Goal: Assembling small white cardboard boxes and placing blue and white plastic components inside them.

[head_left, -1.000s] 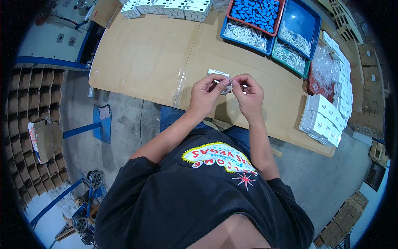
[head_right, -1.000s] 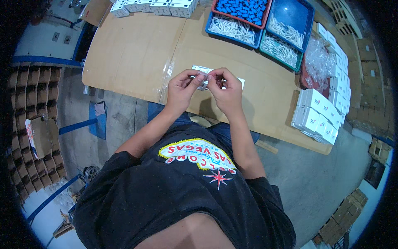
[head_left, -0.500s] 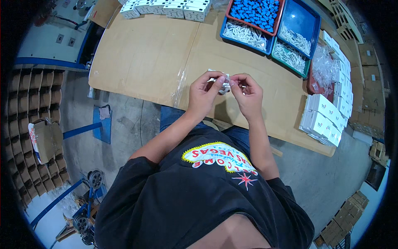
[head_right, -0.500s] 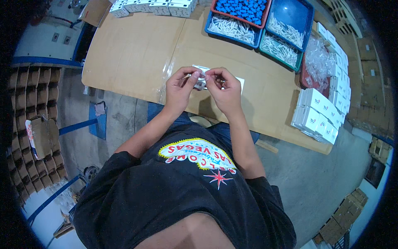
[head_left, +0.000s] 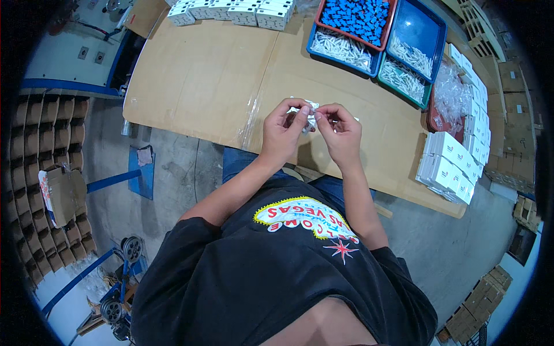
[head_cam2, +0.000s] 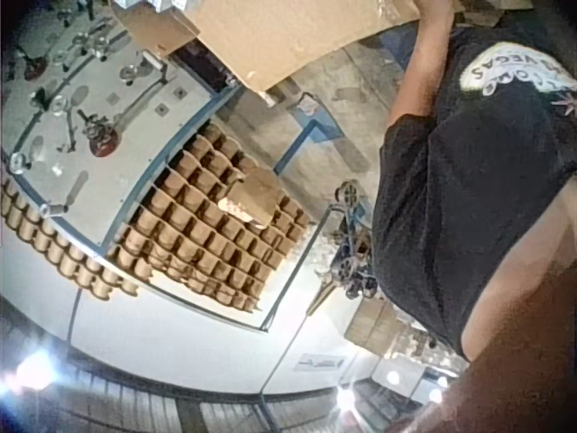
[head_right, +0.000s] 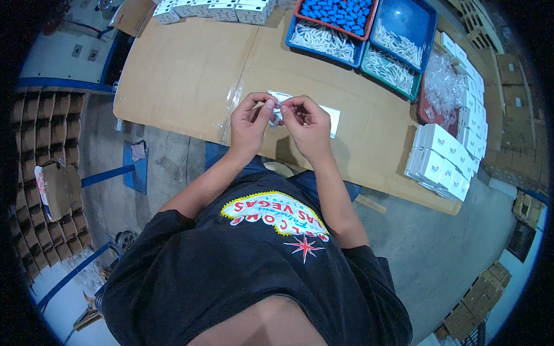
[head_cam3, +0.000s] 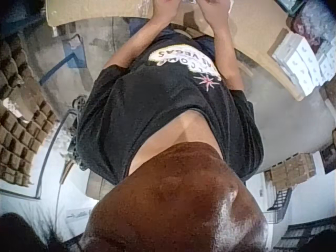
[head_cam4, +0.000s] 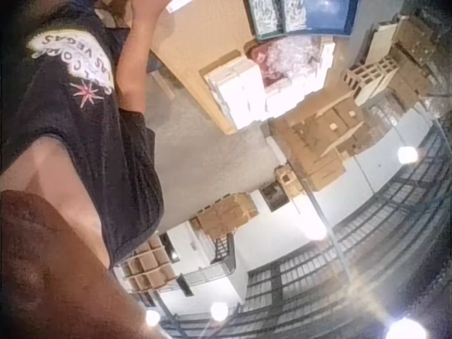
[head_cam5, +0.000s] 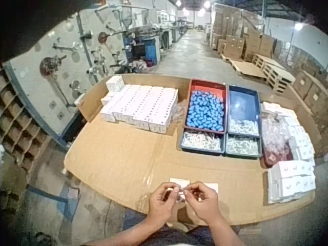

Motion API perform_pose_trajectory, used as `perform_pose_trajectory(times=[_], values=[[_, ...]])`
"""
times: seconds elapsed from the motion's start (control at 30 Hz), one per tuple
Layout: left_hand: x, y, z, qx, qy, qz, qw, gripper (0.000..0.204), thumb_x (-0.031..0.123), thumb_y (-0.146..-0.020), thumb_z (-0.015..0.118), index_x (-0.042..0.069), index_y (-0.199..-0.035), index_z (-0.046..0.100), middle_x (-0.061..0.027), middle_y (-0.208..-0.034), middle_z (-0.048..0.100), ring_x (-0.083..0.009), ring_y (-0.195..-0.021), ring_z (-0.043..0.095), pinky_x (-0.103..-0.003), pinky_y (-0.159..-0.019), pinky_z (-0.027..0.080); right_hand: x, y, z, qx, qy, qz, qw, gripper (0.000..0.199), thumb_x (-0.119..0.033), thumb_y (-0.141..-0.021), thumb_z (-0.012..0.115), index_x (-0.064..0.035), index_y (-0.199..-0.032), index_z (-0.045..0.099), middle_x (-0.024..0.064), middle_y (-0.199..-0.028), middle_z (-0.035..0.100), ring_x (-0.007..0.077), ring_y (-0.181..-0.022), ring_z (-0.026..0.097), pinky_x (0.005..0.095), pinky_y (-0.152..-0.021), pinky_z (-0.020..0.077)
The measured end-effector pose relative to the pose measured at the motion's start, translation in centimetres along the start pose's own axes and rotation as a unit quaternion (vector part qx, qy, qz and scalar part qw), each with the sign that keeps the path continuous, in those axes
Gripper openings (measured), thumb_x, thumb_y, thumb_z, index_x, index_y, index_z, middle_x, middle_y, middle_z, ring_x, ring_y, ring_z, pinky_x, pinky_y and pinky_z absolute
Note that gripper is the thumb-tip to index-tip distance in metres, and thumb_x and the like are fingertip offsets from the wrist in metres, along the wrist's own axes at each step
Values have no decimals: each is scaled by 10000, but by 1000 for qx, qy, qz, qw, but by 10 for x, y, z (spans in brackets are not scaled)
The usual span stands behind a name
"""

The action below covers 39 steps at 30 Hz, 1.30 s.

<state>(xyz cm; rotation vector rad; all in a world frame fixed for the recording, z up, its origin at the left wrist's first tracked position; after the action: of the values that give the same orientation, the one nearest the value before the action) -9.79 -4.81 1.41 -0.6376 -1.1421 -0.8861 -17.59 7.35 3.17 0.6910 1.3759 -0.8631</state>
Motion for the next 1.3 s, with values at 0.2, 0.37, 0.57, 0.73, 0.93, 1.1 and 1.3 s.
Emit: perform_pose_trajectory(times=[0.2,0.37,0.57,0.73,0.93,1.1,1.3], values=[[7,-2,1,-8,-1,-8,1000,148,93,-1030,627,5,-1149,641,-50,-1083,672,-103,-988,666,-243,-780,561,5,-2,-7,-2,6,-3,1000,65,-9,-951,702,10,-1009,678,-17,-852,641,16,-699,539,181,-618,424],[-1,-5,-3,-27,-7,-41,999,147,74,-1013,642,15,-1148,646,-40,-1088,672,-101,-1021,651,-241,-810,574,3,-2,-8,-4,38,4,999,50,-16,-936,710,0,-976,686,-41,-801,614,4,-679,500,176,-603,382],[9,-6,-5,-24,-81,10,996,93,72,-990,669,10,-1057,652,-26,-983,677,-72,-887,638,-236,-740,541,6,-2,-7,-5,49,6,999,40,-22,-925,714,-8,-952,688,-56,-766,596,-4,-659,472,180,-581,351],[1,-6,-7,-34,-69,37,996,98,63,-987,662,8,-1067,641,-25,-984,673,-69,-865,641,-235,-756,540,4,0,-3,-13,47,2,999,35,-22,-919,711,-11,-943,688,-63,-755,588,-6,-648,465,184,-574,350],[2,-7,-6,-59,-53,-33,996,114,37,-986,648,2,-1094,647,-27,-1013,684,-81,-928,664,-245,-827,540,12,1,-9,-48,68,26,996,53,25,-945,685,11,-993,668,-6,-901,644,41,-788,575,196,-699,453],[-2,-8,-5,-86,-73,-54,992,119,16,-979,647,-8,-1095,657,-29,-1020,686,-87,-961,661,-250,-872,536,13,2,-10,-49,78,33,995,45,26,-946,684,13,-986,667,-9,-892,639,38,-783,569,193,-696,448],[5,-9,-5,-82,-114,21,990,120,25,-937,693,-14,-1048,671,-26,-938,703,-78,-876,683,-243,-795,565,11,2,-6,-26,52,19,998,45,-32,-909,719,-14,-933,686,-67,-746,581,-6,-649,467,183,-577,358]])
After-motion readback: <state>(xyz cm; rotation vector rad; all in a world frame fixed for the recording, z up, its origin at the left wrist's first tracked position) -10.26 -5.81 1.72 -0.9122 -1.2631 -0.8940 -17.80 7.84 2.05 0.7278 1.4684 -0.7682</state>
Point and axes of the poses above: each hand's wrist, its own y-axis away from the middle knuckle, its own z-axis out of the palm, x = y × z, the point moved 8 cm from there along -y, towards the middle knuckle
